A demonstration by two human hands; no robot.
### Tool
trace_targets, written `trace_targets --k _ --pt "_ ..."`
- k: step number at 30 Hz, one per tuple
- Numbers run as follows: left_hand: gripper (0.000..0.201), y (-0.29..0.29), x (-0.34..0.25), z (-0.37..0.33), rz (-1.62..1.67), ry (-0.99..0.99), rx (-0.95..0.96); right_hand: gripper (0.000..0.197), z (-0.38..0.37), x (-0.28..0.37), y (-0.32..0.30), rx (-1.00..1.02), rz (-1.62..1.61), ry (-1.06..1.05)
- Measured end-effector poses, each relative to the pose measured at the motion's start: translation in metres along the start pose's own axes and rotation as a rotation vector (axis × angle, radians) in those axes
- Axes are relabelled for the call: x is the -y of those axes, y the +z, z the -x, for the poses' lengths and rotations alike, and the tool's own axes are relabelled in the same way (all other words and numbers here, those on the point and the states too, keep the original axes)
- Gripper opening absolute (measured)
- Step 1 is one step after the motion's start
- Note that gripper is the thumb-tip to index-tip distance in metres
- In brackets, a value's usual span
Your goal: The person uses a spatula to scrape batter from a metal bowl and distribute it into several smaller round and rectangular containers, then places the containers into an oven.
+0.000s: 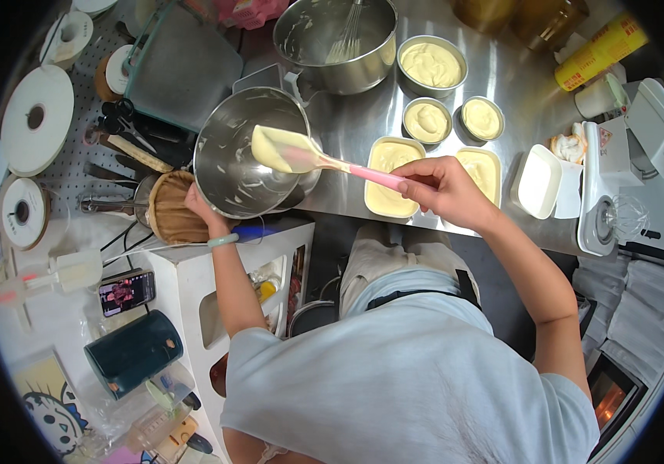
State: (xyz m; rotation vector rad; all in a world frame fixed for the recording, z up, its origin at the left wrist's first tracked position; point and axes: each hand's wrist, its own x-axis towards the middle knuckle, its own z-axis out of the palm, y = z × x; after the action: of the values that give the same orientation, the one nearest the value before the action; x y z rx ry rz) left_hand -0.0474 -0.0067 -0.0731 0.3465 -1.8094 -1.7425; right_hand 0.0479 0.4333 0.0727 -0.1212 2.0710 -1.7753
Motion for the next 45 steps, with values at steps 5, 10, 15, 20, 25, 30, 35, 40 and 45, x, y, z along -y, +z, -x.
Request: trace_targets --k 5,10,15,20,25,30,35,40,45 --pt "0.025 0.014 -0.059 0.021 -0.249 0.203 0.052 0.024 0.005 0.006 -0.007 -0.016 0.479 -0.309" --pt "0.023 0.032 -0.092 0.031 -0.487 0.436 0.154 0.032 0.003 -0.014 -0.008 -0.04 0.904 -0.456" --pt "0.02 0.04 -0.095 0.036 -0.545 0.496 0.166 0.033 -0.004 -0.051 -0.005 0.064 1.082 -0.501" --pt "0.018 0.04 -0.095 0.037 -0.562 0.497 0.169 0.027 0.001 -0.027 -0.01 0.2 1.136 -0.448" --pt "0.02 0.042 -0.096 0.037 -0.567 0.485 0.166 0.028 0.012 -0.011 -0.027 0.226 1.247 -0.434" --pt "0.02 0.034 -0.096 0.036 -0.575 0.455 0.186 0.027 0.02 0.012 -0.047 0.132 1.128 -0.421" --pt "0.021 0.038 -0.098 0.039 -0.574 0.489 0.205 0.011 -0.02 0.022 -0.032 0.139 1.014 -0.373" --pt "0.022 0.038 -0.102 0.047 -0.599 0.543 0.271 0.017 -0.087 -0.003 -0.016 0.267 1.084 -0.255" --pt "0.019 0.034 -0.101 0.05 -0.63 0.543 0.257 0.031 -0.099 -0.018 -0.022 0.521 0.754 0.104"
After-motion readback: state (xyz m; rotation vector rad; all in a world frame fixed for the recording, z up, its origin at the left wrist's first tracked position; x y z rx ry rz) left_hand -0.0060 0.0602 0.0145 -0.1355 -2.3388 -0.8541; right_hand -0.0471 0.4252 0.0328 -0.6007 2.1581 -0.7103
